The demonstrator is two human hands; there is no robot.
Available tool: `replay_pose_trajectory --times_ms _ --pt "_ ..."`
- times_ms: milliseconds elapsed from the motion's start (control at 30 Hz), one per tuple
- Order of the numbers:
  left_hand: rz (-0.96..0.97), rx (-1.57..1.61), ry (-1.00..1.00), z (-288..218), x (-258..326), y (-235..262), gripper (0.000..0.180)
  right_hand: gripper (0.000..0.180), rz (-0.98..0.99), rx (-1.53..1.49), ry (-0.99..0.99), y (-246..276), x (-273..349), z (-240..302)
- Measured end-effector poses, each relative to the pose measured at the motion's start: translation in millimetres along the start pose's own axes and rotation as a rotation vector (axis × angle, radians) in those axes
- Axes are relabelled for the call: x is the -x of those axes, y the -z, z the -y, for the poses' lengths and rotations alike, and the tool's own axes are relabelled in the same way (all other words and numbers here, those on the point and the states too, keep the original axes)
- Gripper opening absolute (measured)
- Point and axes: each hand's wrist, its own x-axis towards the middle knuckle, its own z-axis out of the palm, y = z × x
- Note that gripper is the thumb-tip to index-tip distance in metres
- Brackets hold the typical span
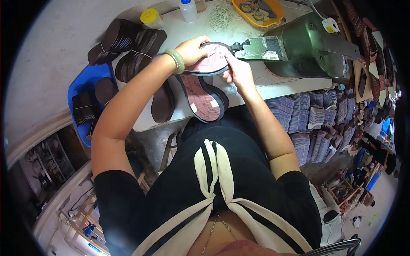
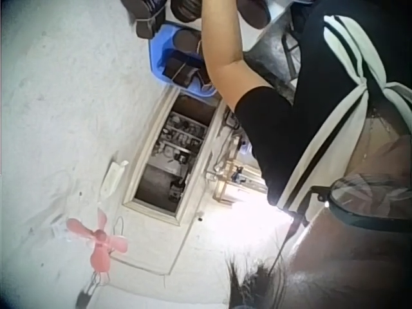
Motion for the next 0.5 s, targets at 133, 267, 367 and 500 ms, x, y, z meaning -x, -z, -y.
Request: replay_pose_trajectory --times_ms 133,267,367,500 --pt "-0.131 0.026 0.026 3.6 9.8 -17.0 0.028 0.037 -0.017 -0.012 -0.028 0.9 3.8 2.0" --pt "-0.262 0.101 0.076 4.6 17.4 -34.4 0.041 0.036 0.011 -0.094 0.003 1.3 13.2 -6.8" --pt "-0.330 0.112 0.110 7.4 19.0 -44.4 0.046 0.033 0.039 -0.136 0.038 -2.3 25.7 -17.1" --pt "-0.440 0.297 0.044 25.5 14.3 -59.7 0.049 0.027 0.195 -0.440 -0.040 -10.6 54.5 -46.4"
